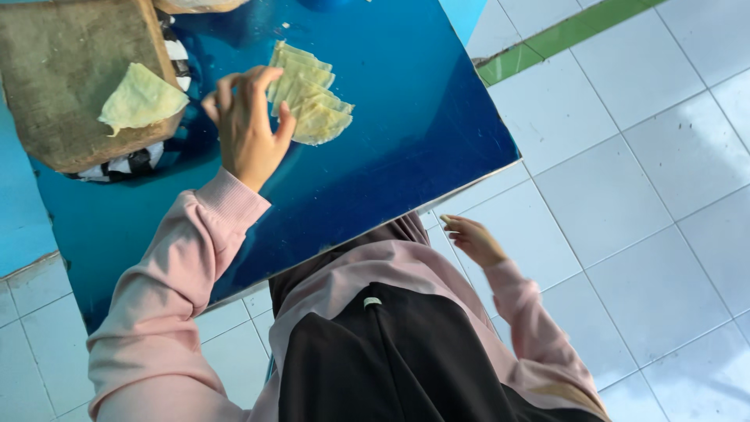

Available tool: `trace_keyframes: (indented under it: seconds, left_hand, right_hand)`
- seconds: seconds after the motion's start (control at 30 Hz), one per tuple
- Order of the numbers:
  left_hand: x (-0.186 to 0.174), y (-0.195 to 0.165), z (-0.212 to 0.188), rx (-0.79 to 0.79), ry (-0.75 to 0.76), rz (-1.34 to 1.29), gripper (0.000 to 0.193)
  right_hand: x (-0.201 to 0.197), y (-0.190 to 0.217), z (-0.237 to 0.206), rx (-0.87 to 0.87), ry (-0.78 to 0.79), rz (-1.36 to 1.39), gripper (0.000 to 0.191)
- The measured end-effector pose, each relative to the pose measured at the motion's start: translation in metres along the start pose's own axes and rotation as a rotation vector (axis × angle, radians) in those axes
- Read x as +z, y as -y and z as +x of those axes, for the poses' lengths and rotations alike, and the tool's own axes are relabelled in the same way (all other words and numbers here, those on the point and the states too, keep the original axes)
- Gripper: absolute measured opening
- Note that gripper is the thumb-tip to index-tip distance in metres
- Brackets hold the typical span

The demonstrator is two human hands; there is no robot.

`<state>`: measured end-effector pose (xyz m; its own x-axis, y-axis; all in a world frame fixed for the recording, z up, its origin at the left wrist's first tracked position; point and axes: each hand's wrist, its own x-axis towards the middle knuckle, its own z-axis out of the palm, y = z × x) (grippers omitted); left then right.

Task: The person sits at a small table and folds filled triangular pastries. They take a thin pastry wrapper, spoon brown filling onto it from a plastic-covered container, fold the wrapper over into a triangle, and place the finished piece on a growing stack on the table.

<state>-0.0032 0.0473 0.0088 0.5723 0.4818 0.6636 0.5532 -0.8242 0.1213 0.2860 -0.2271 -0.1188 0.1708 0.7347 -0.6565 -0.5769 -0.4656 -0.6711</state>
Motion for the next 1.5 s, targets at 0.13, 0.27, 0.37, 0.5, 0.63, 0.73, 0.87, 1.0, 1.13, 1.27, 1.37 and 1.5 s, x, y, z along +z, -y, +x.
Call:
trace_keyframes:
  seconds: [0.13,0.27,0.37,0.5,0.63,0.73,0.87,1.0,1.13,1.27,1.37,1.5]
  left_hand:
    - [0.001,-0.001,0.001,-0.017,0.011,0.022,0.050]
    - [0.002,-0.001,0.002,-0.024,0.006,0.025,0.049]
    - [0.003,-0.001,0.001,-0.037,0.009,0.022,0.047]
    - [0.005,-0.001,0.002,-0.043,0.022,0.035,0.047]
    - [0.003,-0.002,0.004,-0.049,0.028,0.007,0.046]
    - [0.002,-0.006,0.006,-0.054,0.038,0.006,0.045]
    - [-0.002,-0.009,0.006,-0.046,0.040,-0.014,0.043]
    - [-0.009,-0.014,0.007,-0.010,0.014,-0.100,0.043]
    - [-0.017,-0.016,0.005,-0.006,0.031,-0.140,0.041]
    - [-0.024,-0.004,-0.006,0.084,0.073,-0.104,0.036]
    - [-0.029,0.009,-0.017,0.133,0.133,-0.117,0.035]
    - [-0.020,0.017,-0.024,0.184,0.133,-0.159,0.033]
  right_hand:
    - [0.044,-0.002,0.027,0.054,-0.101,-0.034,0.040]
    - [0.067,0.012,0.032,0.014,-0.151,-0.142,0.039]
    - [0.078,0.018,0.028,-0.013,-0.163,-0.173,0.038]
    - [0.089,0.028,0.033,-0.058,-0.171,-0.227,0.037]
    - [0.106,0.046,0.051,-0.140,-0.187,-0.309,0.036]
    - [0.115,0.057,0.062,-0.202,-0.195,-0.383,0.035]
    - [0.115,0.058,0.071,-0.247,-0.191,-0.482,0.034]
    - [0.107,0.051,0.074,-0.285,-0.116,-0.694,0.033]
    - [0.057,0.039,0.053,-0.183,0.174,-1.137,0.032]
    - [-0.009,0.070,0.014,0.043,0.624,-1.469,0.031]
    - [-0.018,0.112,-0.001,0.022,0.829,-1.417,0.030]
    - [0.058,0.161,0.045,-0.202,0.992,-1.349,0.030]
